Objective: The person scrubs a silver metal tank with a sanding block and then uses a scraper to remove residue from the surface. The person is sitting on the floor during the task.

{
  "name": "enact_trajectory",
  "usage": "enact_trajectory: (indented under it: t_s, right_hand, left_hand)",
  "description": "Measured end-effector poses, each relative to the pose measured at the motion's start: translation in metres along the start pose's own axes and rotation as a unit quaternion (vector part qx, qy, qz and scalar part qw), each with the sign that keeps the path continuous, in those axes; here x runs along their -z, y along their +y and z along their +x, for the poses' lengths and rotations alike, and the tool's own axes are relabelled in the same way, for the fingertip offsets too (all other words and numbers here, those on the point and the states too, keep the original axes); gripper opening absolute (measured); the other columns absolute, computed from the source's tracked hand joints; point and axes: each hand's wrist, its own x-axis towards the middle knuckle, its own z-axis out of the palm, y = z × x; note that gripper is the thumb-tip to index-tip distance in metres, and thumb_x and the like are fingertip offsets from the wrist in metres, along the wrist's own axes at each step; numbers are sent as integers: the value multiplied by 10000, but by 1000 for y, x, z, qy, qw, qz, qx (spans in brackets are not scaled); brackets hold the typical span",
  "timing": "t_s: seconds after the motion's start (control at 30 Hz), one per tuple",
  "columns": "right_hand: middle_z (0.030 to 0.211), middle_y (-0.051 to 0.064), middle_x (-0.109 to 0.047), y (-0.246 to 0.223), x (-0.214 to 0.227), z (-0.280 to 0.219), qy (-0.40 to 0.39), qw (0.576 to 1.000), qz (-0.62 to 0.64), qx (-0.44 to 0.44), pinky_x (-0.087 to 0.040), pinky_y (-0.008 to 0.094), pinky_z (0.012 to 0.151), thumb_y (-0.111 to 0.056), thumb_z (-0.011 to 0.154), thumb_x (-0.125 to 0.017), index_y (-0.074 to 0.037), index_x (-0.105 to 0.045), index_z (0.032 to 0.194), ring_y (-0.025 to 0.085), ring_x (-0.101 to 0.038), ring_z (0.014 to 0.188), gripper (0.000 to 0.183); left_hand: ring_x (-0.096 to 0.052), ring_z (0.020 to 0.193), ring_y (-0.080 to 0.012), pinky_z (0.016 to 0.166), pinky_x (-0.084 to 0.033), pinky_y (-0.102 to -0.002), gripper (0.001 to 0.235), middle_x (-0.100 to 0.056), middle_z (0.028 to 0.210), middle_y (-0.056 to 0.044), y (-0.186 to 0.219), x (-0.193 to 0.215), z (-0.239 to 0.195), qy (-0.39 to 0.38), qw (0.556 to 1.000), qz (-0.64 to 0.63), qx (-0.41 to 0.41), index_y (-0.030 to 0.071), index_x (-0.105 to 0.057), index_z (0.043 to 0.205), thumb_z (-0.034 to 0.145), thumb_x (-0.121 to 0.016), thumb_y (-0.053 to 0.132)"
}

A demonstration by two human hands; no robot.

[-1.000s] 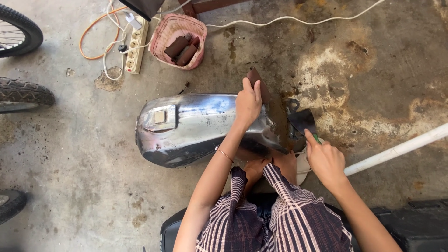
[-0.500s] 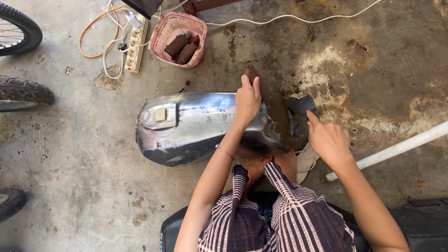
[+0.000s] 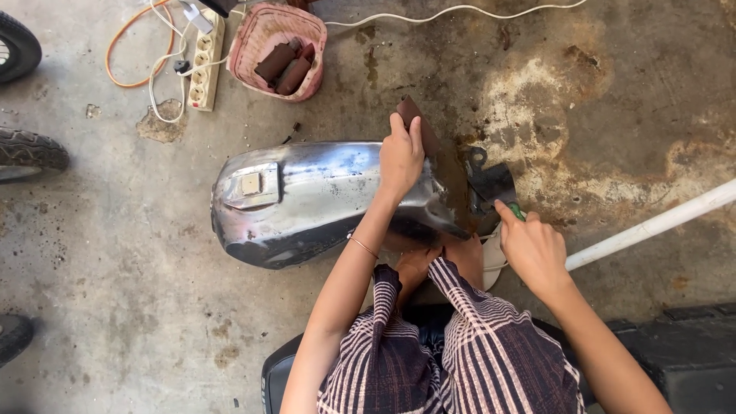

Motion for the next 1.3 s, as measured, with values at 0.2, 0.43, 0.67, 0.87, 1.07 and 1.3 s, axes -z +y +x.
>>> enact_trajectory:
  t_s: [0.2,0.43,0.67,0.87,1.07,1.3]
  right_hand:
    - [860,299,-700,-7,-18,30,10,1000,23,6,-602,570,614,-227,1067,-452,-221,-674,1380,486,-748,775,384]
    - [832,301,-723,13,-34,91,-9,999,41,24,-601,584,665,-236,1044,-468,-244,-711,1320,470,-751,824,368]
    - [810,284,-739,2,19,38,-58,998,30,15,-610,567,685,-217,1048,-447,-201,-723,1293,457,-758,807,369]
    - [833,295,-724,3,7,33,-52,998,14,14,-603,603,703,-221,1057,-440,-236,-685,1357,489,-747,827,387]
    - [800,301,-721,5,4,49,-31,999,4,40,-614,579,687,-193,1056,-461,-219,-703,1346,481,-750,811,379]
    - [799,307,-726,16,-3,58,-31,998,16,47,-614,566,685,-195,1048,-472,-212,-708,1348,473,-751,798,382]
  left_hand:
    - [-639,475,-320,406,-458,-350,354,-598,608,-208,0,2,-6,1,1000,22,-3,69,-429,1034,1125,-304,388]
    - [-649,492,-342,416,-461,-357,361,-602,614,-229,0,4,-4,13,1000,8,-10,61,-429,1027,1127,-297,381]
    - [-615,464,-276,412,-427,-335,382,-596,602,-185,-2,3,3,-1,1000,-3,1,59,-430,1039,1125,-274,397]
    - [-622,454,-290,403,-439,-323,373,-596,593,-195,-4,1,2,4,1000,-2,-3,68,-435,1012,1123,-300,397]
    - [-617,457,-293,409,-435,-334,370,-589,590,-190,4,5,-1,3,1000,-6,-3,65,-435,1025,1121,-291,392]
    - [-621,467,-304,420,-451,-342,350,-578,593,-195,2,2,-1,8,1000,8,-17,62,-432,1030,1126,-296,370]
